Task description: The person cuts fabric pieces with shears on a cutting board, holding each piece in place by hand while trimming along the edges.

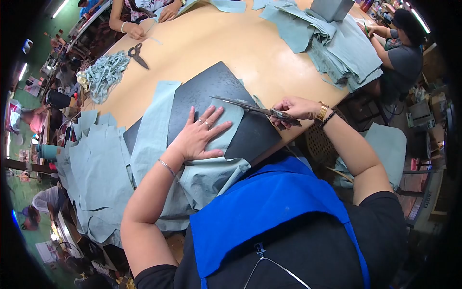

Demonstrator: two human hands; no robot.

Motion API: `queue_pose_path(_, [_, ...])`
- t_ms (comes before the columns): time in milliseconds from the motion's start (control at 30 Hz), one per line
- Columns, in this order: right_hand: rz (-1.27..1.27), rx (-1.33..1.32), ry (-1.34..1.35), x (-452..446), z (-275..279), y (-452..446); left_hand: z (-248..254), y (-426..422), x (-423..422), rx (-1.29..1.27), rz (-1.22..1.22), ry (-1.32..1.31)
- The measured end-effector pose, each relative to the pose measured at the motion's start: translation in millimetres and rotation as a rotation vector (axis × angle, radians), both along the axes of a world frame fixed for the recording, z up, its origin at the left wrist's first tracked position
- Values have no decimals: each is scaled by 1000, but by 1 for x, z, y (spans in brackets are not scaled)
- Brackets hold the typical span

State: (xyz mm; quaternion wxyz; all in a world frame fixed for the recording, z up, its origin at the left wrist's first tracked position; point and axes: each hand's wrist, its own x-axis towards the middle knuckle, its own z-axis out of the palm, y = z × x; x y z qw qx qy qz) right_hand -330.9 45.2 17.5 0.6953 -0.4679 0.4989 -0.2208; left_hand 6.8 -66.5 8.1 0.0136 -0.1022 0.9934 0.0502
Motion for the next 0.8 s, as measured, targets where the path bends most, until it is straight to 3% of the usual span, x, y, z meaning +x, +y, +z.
queue_pose_path(667, [108, -77, 96, 1, 10, -16, 1, 0, 0, 21, 7, -4])
queue_pose_path(800, [-72, -115, 123, -16, 1, 4, 0, -1, -1, 25, 16, -7])
